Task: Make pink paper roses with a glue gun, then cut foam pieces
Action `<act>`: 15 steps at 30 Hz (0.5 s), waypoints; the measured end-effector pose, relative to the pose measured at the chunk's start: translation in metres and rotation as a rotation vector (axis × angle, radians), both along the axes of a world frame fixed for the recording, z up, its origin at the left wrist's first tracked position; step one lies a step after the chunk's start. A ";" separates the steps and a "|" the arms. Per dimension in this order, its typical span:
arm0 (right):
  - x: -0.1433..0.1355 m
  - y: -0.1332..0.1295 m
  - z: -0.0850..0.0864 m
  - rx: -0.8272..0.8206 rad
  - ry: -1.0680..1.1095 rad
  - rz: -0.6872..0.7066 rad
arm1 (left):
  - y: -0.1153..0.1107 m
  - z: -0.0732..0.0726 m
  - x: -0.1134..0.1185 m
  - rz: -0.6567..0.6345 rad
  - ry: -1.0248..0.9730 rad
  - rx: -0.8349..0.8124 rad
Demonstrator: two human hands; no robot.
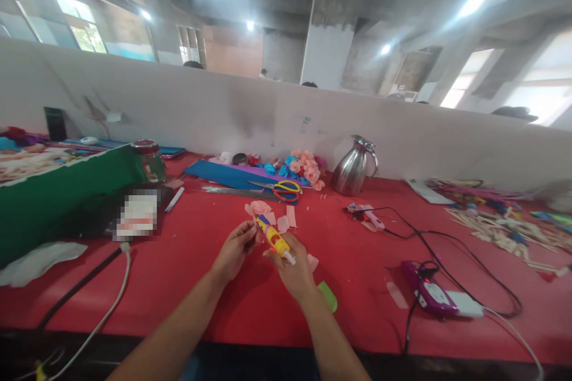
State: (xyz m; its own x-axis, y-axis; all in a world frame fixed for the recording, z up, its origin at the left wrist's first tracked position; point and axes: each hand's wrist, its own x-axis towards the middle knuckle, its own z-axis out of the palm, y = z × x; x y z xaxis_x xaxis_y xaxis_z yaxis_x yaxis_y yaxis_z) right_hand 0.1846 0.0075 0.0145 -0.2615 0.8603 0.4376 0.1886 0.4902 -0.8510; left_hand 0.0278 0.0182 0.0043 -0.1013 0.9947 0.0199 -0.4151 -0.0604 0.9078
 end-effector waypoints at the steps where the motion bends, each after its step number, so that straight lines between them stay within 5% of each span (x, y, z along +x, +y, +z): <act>1: 0.000 0.000 0.001 -0.022 0.004 0.005 | 0.000 0.000 0.000 0.002 -0.001 -0.001; 15: -0.001 0.001 -0.005 0.018 -0.001 -0.027 | -0.001 0.000 -0.002 0.007 -0.011 0.023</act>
